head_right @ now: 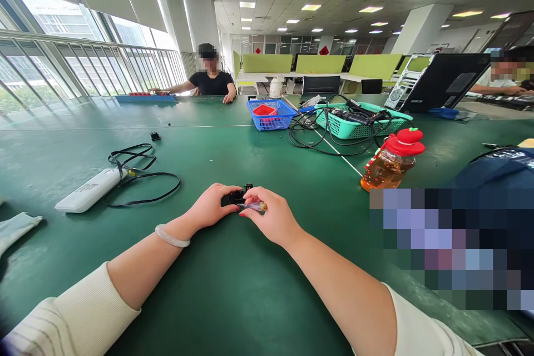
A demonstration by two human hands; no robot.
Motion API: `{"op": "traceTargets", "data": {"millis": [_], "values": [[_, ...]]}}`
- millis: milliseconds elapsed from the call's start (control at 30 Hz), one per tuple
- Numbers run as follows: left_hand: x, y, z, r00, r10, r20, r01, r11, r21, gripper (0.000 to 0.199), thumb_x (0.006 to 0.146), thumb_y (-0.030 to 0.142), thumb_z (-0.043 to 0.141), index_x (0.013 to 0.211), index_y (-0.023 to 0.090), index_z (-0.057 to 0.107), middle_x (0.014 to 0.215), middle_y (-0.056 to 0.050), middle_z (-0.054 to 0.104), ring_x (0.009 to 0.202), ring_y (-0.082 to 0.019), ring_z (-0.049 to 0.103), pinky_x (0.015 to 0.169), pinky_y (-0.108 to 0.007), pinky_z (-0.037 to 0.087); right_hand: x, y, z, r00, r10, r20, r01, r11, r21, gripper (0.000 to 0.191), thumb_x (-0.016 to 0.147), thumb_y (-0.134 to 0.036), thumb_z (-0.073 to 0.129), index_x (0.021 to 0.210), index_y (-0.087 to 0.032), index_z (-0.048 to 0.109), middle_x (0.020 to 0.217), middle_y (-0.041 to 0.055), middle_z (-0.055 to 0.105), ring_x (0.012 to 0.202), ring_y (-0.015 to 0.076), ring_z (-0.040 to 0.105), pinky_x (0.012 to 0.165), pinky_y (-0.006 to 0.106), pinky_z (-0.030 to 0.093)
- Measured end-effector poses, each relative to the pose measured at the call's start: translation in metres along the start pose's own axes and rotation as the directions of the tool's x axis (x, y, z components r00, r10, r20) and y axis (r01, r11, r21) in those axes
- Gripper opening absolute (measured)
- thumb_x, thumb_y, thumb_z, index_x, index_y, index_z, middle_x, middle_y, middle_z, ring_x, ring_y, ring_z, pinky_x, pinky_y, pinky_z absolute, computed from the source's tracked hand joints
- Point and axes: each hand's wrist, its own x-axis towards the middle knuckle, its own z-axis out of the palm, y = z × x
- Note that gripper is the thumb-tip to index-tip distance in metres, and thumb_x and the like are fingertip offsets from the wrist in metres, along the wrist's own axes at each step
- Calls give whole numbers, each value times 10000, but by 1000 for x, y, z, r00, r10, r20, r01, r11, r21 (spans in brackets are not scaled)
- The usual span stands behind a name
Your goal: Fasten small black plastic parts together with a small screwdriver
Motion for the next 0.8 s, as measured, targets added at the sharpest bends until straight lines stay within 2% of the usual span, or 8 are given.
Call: {"op": "traceTargets", "data": {"millis": [100, 200, 300, 367, 500, 700, 800], "values": [[0, 1, 0, 1000, 18, 12, -18, 1000, -7, 474, 779, 344, 727, 1242, 278, 645, 1175, -37, 715, 1097, -267, 618, 990, -406, 487, 0, 0, 0, 999, 21, 46, -21, 1000, 7, 166, 759, -253, 705, 900, -260, 618, 851, -7, 688, 785, 166, 656, 776, 322, 544], [0, 2, 0, 1000, 19, 11, -19, 1000, -15, 476, 783, 328, 724, 1248, 270, 643, 1205, -43, 707, 1120, -269, 617, 994, -400, 489, 1, 0, -1, 995, -2, 99, 2, 1000, 1, 58, 776, -205, 640, 804, -245, 609, 852, 4, 683, 802, 172, 648, 788, 335, 532], [0, 2, 0, 1000, 18, 9, -18, 1000, -20, 477, 784, 326, 722, 1251, 260, 643, 1216, -49, 704, 1139, -273, 614, 999, -399, 491, 2, 1, -1, 989, -30, 145, 25, 999, 38, 108, 784, -165, 560, 699, -229, 573, 891, 26, 689, 850, 182, 650, 822, 353, 523], [0, 2, 0, 1000, 16, 12, -16, 1000, -20, 473, 788, 324, 720, 1250, 255, 644, 1215, -51, 704, 1137, -275, 617, 996, -399, 493, 2, 2, 0, 989, 5, 146, -15, 998, 64, 94, 783, -168, 554, 714, -227, 578, 910, 31, 695, 862, 186, 656, 830, 361, 525], [0, 2, 0, 1000, 18, 14, -18, 1000, -10, 462, 794, 309, 714, 1247, 250, 647, 1208, -56, 706, 1121, -275, 619, 993, -400, 490, 2, 4, 1, 994, 74, 81, -82, 991, 104, 32, 803, -241, 613, 834, -232, 614, 914, 26, 711, 828, 186, 673, 824, 365, 535], [-1, 3, -1, 999, 50, 19, -50, 999, 0, 462, 801, 313, 700, 1253, 237, 639, 1169, -55, 719, 1075, -272, 629, 969, -402, 498, 2, 5, -4, 986, -56, -159, 65, 997, 51, 82, 859, -308, 619, 898, -236, 624, 922, 39, 696, 889, 204, 674, 833, 350, 534], [-1, 3, 0, 998, 58, 17, -58, 998, 3, 454, 811, 305, 684, 1257, 235, 635, 1172, -52, 718, 1078, -269, 625, 971, -404, 498, 2, 7, -5, 986, -73, -148, 74, 997, 3, 65, 869, -289, 604, 907, -242, 627, 916, 31, 703, 866, 200, 680, 817, 340, 541]]}}
